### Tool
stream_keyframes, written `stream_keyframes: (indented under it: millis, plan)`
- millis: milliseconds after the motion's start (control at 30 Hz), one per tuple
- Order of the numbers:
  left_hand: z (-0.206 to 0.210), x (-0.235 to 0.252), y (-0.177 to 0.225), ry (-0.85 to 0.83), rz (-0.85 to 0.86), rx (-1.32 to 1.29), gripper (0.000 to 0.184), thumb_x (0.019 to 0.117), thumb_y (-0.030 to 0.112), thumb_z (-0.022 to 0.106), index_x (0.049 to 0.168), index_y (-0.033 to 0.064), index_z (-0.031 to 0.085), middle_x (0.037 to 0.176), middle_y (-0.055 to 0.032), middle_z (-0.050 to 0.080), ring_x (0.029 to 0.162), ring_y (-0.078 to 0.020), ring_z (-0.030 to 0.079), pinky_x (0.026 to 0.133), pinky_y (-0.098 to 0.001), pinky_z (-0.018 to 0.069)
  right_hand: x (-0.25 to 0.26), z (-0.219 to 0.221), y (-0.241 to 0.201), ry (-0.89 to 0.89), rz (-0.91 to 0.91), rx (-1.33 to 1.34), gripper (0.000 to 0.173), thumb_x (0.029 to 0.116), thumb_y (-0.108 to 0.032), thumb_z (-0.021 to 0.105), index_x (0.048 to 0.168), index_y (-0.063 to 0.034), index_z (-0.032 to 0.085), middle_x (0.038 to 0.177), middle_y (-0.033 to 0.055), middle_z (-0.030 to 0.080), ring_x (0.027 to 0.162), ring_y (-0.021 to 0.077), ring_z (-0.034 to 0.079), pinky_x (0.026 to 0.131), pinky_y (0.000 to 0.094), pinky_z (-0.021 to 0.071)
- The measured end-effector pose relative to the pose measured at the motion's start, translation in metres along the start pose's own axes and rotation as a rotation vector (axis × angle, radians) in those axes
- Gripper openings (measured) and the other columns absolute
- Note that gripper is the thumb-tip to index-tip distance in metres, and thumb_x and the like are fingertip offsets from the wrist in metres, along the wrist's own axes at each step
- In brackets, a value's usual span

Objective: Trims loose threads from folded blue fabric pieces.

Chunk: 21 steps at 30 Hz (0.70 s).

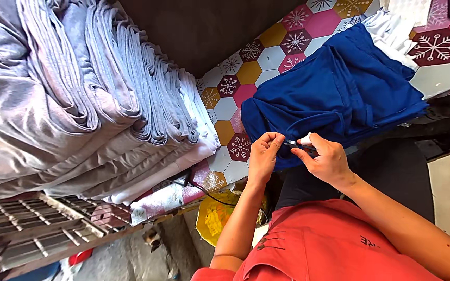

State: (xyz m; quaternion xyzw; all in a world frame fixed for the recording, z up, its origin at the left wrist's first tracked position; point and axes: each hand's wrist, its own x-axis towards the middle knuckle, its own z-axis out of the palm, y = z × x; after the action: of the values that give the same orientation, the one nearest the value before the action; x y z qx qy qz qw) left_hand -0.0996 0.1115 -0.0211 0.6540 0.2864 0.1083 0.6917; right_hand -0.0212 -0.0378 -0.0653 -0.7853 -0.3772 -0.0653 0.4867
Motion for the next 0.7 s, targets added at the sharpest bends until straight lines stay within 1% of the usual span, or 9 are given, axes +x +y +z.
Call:
stream_keyframes:
  millis: [200,300,367,433,500,567,600,633,700]
  plan:
    - [0.003,0.002,-0.003,-0.02,0.027,0.026,0.008,0.1041,0.011,0.057,0.1,0.0085,0.063,0.076,0.0023,0.063,0.066,-0.0032,0.058,0.063,-0.0198,0.0502,0.0,0.0,0.001,0.029,-0.04,-0.003,0.025,0.0942,-0.022,0.069,0.084,0.0002,0.069,0.074,0.0113,0.069,0.065,0.021,0.067,0.055,0.0354,0.0514]
    - [0.003,-0.002,0.001,-0.05,0.013,-0.001,0.007,0.1075,0.01,0.049,0.105,0.0096,0.055,0.094,-0.0015,0.072,0.075,-0.0061,0.07,0.07,-0.0228,0.0588,0.004,-0.004,0.009,-0.083,0.138,0.14,0.035,0.0966,-0.031,0.067,0.111,0.0009,0.068,0.086,0.0081,0.07,0.071,0.0153,0.064,0.064,0.0341,0.0539]
    - [-0.002,-0.006,0.0,-0.061,0.043,0.063,0.01,0.108,0.009,0.047,0.11,0.0062,0.056,0.108,-0.0052,0.071,0.084,-0.01,0.072,0.077,-0.0285,0.0611,0.013,-0.002,0.018,-0.191,0.253,0.187,0.045,0.0974,-0.036,0.065,0.127,-0.0026,0.065,0.082,0.0049,0.064,0.067,0.0152,0.057,0.061,0.0363,0.05]
    - [-0.021,-0.015,-0.001,-0.003,0.1,0.337,0.016,0.1078,0.01,0.046,0.112,0.0017,0.06,0.109,-0.0077,0.07,0.091,-0.0143,0.072,0.083,-0.035,0.0618,0.023,-0.002,0.022,-0.33,0.408,0.182,0.045,0.1002,-0.038,0.065,0.132,-0.0061,0.064,0.099,0.0112,0.072,0.084,0.0244,0.068,0.076,0.0503,0.0551]
    - [-0.056,-0.027,0.004,0.133,0.049,0.918,0.02,0.106,0.01,0.05,0.109,-0.0017,0.066,0.104,-0.0144,0.069,0.092,-0.0256,0.071,0.082,-0.0456,0.0595,0.029,0.0,0.025,-0.394,0.518,0.185,0.044,0.1019,-0.037,0.065,0.133,-0.0064,0.063,0.104,0.0138,0.071,0.09,0.0287,0.067,0.081,0.056,0.0528]
    - [-0.088,-0.035,0.008,0.179,-0.288,1.367,0.025,0.1026,0.012,0.055,0.117,-0.004,0.068,0.118,-0.0289,0.065,0.109,-0.046,0.065,0.09,-0.0627,0.0514,0.03,0.001,0.026,-0.405,0.544,0.181,0.042,0.1027,-0.036,0.064,0.133,-0.0066,0.063,0.106,0.0138,0.071,0.091,0.0287,0.067,0.082,0.056,0.0527]
    - [-0.099,-0.035,0.006,0.178,-0.424,1.431,0.028,0.1019,0.015,0.057,0.119,-0.0026,0.069,0.129,-0.0293,0.061,0.119,-0.0474,0.06,0.097,-0.0632,0.0478,0.029,0.001,0.026,-0.4,0.548,0.183,0.041,0.103,-0.035,0.063,0.133,-0.0068,0.063,0.105,0.0137,0.071,0.091,0.0285,0.067,0.082,0.0559,0.0526]
    - [-0.104,-0.035,0.001,0.186,-0.408,1.407,0.03,0.1013,0.019,0.061,0.118,-0.0039,0.069,0.134,-0.0298,0.058,0.124,-0.048,0.056,0.101,-0.0629,0.046,0.028,0.002,0.026,-0.391,0.547,0.183,0.039,0.1029,-0.034,0.064,0.132,-0.007,0.064,0.104,0.0134,0.071,0.09,0.028,0.067,0.081,0.0558,0.0526]
    - [-0.092,-0.034,-0.01,0.195,-0.139,1.162,0.038,0.0991,0.024,0.067,0.121,-0.0072,0.067,0.134,-0.0284,0.059,0.126,-0.0433,0.057,0.105,-0.0588,0.0464,0.029,0.003,0.027,-0.377,0.543,0.183,0.037,0.1027,-0.032,0.064,0.129,-0.0072,0.065,0.102,0.0124,0.071,0.088,0.0269,0.067,0.08,0.055,0.0527]
